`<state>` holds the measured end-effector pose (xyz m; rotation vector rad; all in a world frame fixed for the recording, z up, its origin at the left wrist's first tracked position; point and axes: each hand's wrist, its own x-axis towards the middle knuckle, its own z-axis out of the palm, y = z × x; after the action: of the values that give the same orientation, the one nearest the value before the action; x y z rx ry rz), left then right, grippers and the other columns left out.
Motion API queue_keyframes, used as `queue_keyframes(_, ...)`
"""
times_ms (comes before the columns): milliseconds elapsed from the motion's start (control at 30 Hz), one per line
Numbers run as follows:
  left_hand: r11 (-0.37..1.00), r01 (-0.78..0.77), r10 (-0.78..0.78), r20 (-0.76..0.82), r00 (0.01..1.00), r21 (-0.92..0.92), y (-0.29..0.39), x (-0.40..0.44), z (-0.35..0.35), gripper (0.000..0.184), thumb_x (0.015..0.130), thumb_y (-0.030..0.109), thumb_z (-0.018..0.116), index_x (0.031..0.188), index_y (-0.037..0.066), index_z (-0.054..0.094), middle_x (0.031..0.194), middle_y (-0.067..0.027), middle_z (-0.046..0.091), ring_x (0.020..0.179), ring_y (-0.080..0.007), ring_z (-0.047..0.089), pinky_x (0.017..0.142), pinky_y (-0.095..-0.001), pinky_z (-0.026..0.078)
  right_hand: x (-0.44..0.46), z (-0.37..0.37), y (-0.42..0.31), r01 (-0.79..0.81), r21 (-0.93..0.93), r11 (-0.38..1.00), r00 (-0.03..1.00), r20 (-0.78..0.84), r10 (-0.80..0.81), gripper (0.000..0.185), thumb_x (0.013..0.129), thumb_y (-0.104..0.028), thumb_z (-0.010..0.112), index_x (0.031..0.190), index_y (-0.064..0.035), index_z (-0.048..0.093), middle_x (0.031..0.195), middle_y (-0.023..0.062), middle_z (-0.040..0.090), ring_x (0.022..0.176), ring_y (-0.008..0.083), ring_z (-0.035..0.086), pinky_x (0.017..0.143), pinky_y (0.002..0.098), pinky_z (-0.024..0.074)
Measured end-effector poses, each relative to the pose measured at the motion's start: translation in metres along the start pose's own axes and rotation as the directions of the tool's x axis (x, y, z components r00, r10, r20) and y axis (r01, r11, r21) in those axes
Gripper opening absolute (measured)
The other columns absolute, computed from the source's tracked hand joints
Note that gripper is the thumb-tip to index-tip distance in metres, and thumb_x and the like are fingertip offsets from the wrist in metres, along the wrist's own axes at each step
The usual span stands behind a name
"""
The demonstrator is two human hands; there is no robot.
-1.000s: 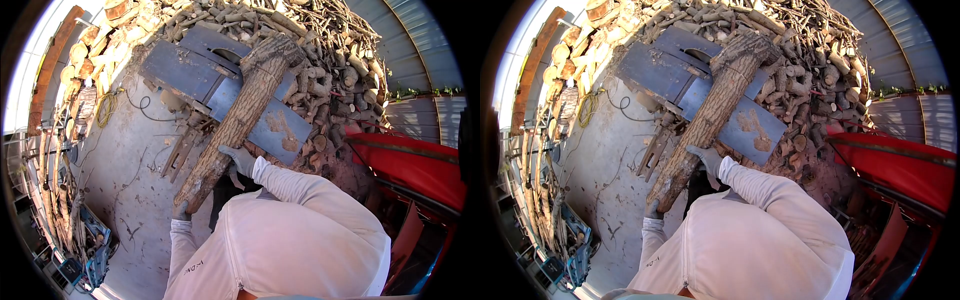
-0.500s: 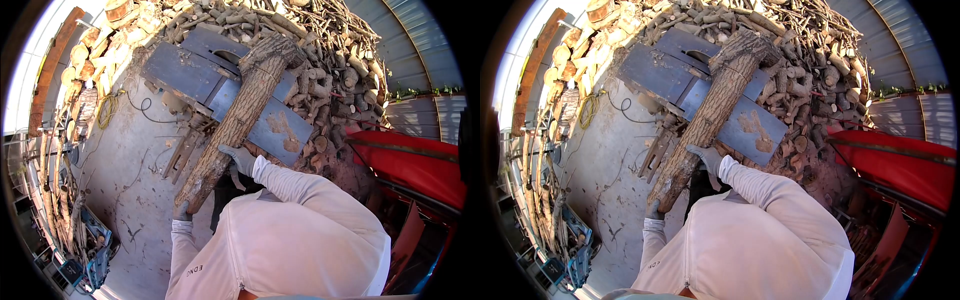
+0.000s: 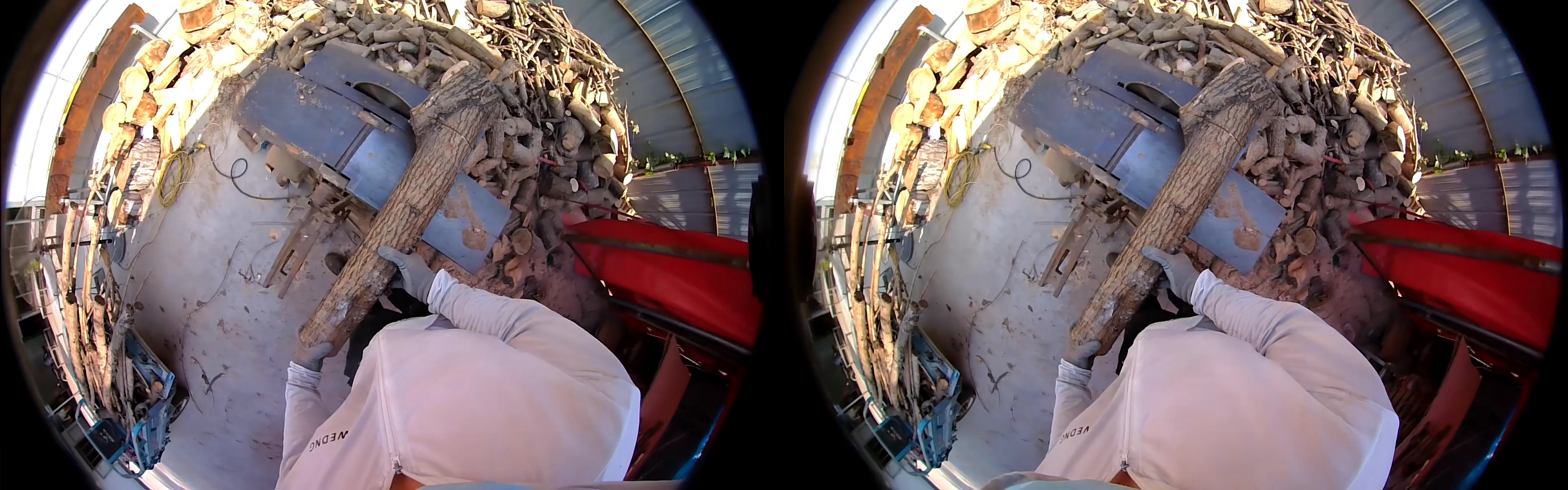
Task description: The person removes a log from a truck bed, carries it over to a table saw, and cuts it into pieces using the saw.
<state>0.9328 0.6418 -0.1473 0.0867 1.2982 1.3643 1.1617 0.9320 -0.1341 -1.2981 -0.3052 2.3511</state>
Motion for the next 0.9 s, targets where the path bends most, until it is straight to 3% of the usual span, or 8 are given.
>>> queue_keyframes(33, 0.999, 0.009, -0.011, 0.056, 0.998, 0.031, -0.006, 0.0, -0.003, 0.113, 0.052, 0.017, 0.104, 0.145, -0.001, 0.041, 0.137, -0.0175, 0.062, 0.127, -0.0301, 0.062, 0.109, -0.0465, 0.051, -0.001, -0.007, 0.002, -0.009, -0.006, 1.0, 1.0, 0.001, 0.009, 0.05, 0.087, -0.025, 0.088, 0.129, -0.0039, 0.069, 0.123, 0.0073, 0.073, 0.111, 0.022, 0.07, 0.096, 0.0399, 0.0573)
queue_keyframes(100, 0.997, 0.015, -0.022, 0.106, 0.994, 0.07, -0.018, -0.002, -0.012, 0.115, 0.051, 0.017, 0.104, 0.145, 0.0, 0.039, 0.139, -0.0181, 0.061, 0.128, -0.0303, 0.061, 0.11, -0.0472, 0.051, -0.006, -0.011, 0.003, -0.043, 0.043, 0.998, 0.995, 0.089, 0.039, 0.063, 0.091, -0.028, 0.084, 0.143, -0.0071, 0.055, 0.137, 0.0135, 0.064, 0.124, 0.0328, 0.065, 0.104, 0.0575, 0.0553)
queue_keyframes(133, 0.997, 0.003, -0.011, 0.098, 0.995, 0.078, -0.028, -0.003, -0.017, 0.116, 0.051, 0.016, 0.103, 0.146, 0.001, 0.037, 0.139, -0.0179, 0.061, 0.128, -0.0305, 0.061, 0.11, -0.0471, 0.05, -0.014, -0.013, -0.001, -0.06, -0.006, 0.998, 0.996, 0.063, 0.061, 0.063, 0.091, -0.03, 0.083, 0.143, -0.0078, 0.055, 0.136, 0.0136, 0.064, 0.124, 0.0331, 0.065, 0.106, 0.0582, 0.0542)
queue_keyframes(400, 0.99, -0.02, 0.018, 0.019, 1.0, 0.142, -0.032, -0.019, -0.008, 0.113, 0.051, 0.006, 0.096, 0.147, 0.002, 0.037, 0.138, -0.0169, 0.061, 0.127, -0.0297, 0.061, 0.11, -0.0449, 0.05, -0.033, -0.015, -0.006, -0.064, -0.013, 0.998, 0.993, 0.102, 0.065, 0.061, 0.093, -0.033, 0.081, 0.143, -0.0093, 0.055, 0.136, 0.0121, 0.065, 0.126, 0.0327, 0.064, 0.106, 0.0588, 0.0535)
queue_keyframes(600, 0.995, -0.006, -0.002, 0.086, 0.996, 0.095, -0.03, 0.006, -0.025, 0.107, 0.051, 0.006, 0.093, 0.145, 0.002, 0.042, 0.135, -0.0147, 0.062, 0.125, -0.0286, 0.062, 0.111, -0.0451, 0.05, -0.016, -0.014, -0.007, -0.108, -0.025, 0.994, 0.988, 0.105, 0.11, 0.06, 0.094, -0.035, 0.079, 0.142, -0.008, 0.056, 0.136, 0.0126, 0.065, 0.126, 0.0323, 0.064, 0.108, 0.0583, 0.0527)
queue_keyframes(700, 0.997, -0.035, 0.031, 0.055, 0.998, 0.068, -0.027, 0.008, -0.019, 0.11, 0.051, 0.009, 0.098, 0.146, 0.002, 0.042, 0.137, -0.0148, 0.062, 0.126, -0.0289, 0.062, 0.11, -0.0456, 0.051, -0.011, -0.014, -0.007, -0.08, -0.027, 0.996, 0.99, 0.114, 0.082, 0.061, 0.094, -0.035, 0.079, 0.143, -0.0075, 0.055, 0.138, 0.0133, 0.064, 0.127, 0.0328, 0.063, 0.109, 0.0576, 0.0523)
queue_keyframes(767, 0.987, -0.142, 0.133, 0.113, 0.985, 0.076, -0.023, 0.008, -0.01, 0.096, 0.06, 0.025, 0.101, 0.141, -0.006, 0.059, 0.131, -0.0121, 0.071, 0.119, -0.0242, 0.069, 0.106, -0.0383, 0.053, -0.008, -0.014, -0.009, -0.102, -0.055, 0.993, 0.991, 0.081, 0.107, 0.061, 0.094, -0.034, 0.079, 0.143, -0.0056, 0.055, 0.138, 0.0139, 0.065, 0.126, 0.033, 0.064, 0.108, 0.056, 0.0537)
queue_keyframes(900, 0.999, -0.031, 0.032, 0.111, 0.993, -0.016, -0.02, 0.01, -0.005, 0.114, 0.052, 0.019, 0.105, 0.145, 0.001, 0.042, 0.139, -0.0159, 0.062, 0.127, -0.03, 0.062, 0.11, -0.0475, 0.051, -0.007, -0.013, -0.012, -0.092, -0.058, 0.994, 0.993, 0.074, 0.096, 0.062, 0.094, -0.034, 0.08, 0.142, -0.0036, 0.057, 0.135, 0.0147, 0.066, 0.123, 0.0324, 0.066, 0.106, 0.0544, 0.0555)
